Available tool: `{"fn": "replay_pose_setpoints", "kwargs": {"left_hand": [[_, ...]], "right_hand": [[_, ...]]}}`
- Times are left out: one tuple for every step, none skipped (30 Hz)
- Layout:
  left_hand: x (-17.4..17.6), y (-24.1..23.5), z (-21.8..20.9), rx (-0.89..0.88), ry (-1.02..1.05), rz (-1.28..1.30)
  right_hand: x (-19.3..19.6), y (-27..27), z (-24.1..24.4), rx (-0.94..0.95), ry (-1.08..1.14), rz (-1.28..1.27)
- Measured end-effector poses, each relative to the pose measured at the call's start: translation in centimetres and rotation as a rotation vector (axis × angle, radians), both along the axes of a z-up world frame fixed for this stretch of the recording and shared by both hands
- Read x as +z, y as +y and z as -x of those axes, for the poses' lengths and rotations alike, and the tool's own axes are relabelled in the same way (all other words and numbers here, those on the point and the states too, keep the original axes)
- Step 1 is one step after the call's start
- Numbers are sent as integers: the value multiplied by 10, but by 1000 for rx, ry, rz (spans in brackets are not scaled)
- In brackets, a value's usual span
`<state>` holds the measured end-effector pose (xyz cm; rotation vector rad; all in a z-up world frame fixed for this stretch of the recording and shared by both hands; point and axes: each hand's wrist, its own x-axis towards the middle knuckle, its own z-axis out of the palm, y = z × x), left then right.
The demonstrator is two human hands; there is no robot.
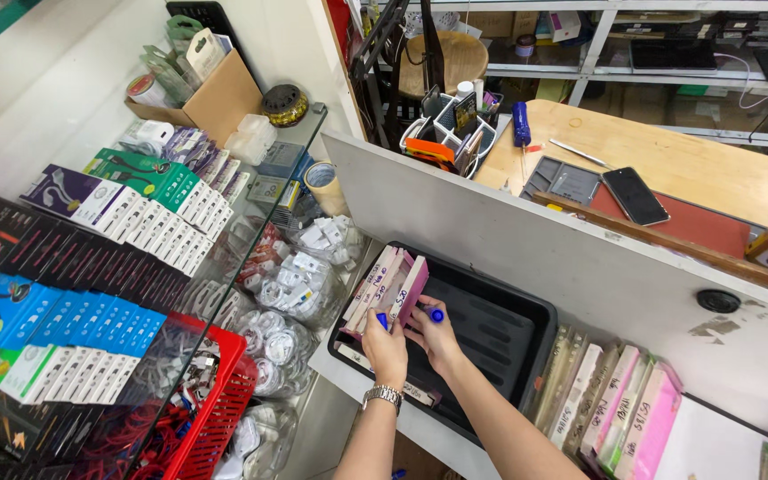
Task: The person writes on the spines of small rectangular packages using a blue marker, then places them into a black tray. The person repeats this process for multiple packages of different colors and sizes.
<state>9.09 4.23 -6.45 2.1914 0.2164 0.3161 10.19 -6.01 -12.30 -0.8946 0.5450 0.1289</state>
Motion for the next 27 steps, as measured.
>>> {"fn": "replay_pose_setpoints", "kwargs": {"left_hand": [[-4, 5, -6, -7, 28, 10], [-7, 9, -10, -34, 3, -11], [-8, 12, -13, -61, -21, -32], [-9, 15, -15, -88, -46, -52], [-8, 17, -16, -109, -83, -81], [-6, 19, -16, -129, -119, -111], [-2, 20, -14, -150, -155, -140], [2, 19, -14, -176, -103, -96], [9, 18, -12, -203, -50, -52], [16, 15, -10, -232, 0, -8], [25, 12, -7, -314, 22, 65], [35, 9, -2, -397, 46, 140], [46, 6, 4, -480, 71, 215], [57, 2, 8, -529, 80, 190], [69, -3, 13, -578, 88, 164], [82, -12, 16, -632, 91, 141], [95, -20, 21, -660, 98, 136], [108, -27, 26, -684, 104, 128], [119, -35, 30, -709, 111, 121], [129, -42, 35, -743, 73, 83], [138, -51, 40, -777, 35, 46], [145, -59, 46, -811, -5, 10], [151, -67, 51, -853, -78, -27], [154, -74, 57, -891, -150, -64], [156, -83, 64, -928, -224, -100], [158, -91, 70, -950, -210, -119], [158, -99, 77, -971, -195, -137]], "right_hand": [[1, 5, -4, 7, 7, 17], [3, 9, -7, 14, 14, 34], [6, 12, -8, 22, 22, 52], [10, 14, -9, 34, 26, 67], [16, 15, -9, 46, 30, 82], [21, 16, -7, 59, 35, 96], [28, 14, -4, 84, 77, 185], [36, 9, -2, 107, 117, 275], [44, 6, 1, 130, 157, 365], [53, -4, 6, 133, 44, 713], [62, -20, 13, 138, -75, 1059], [72, -34, 22, 144, -198, 1403], [82, -47, 30, 150, -259, 1380], [93, -63, 39, 151, -317, 1358], [103, -75, 49, 152, -375, 1335], [113, -87, 58, 186, -346, 1357], [124, -99, 70, 220, -317, 1378], [134, -109, 79, 256, -290, 1396], [143, -119, 87, 232, -337, 1486], [151, -129, 95, 209, -384, 1574], [158, -139, 103, 187, -431, 1662], [164, -148, 109, 199, -450, 1740], [169, -157, 116, 211, -468, 1819], [173, -166, 124, 227, -487, 1896], [175, -174, 133, 228, -490, 1938], [176, -181, 141, 229, -498, 1979], [177, -189, 149, 231, -504, 2021]]}}
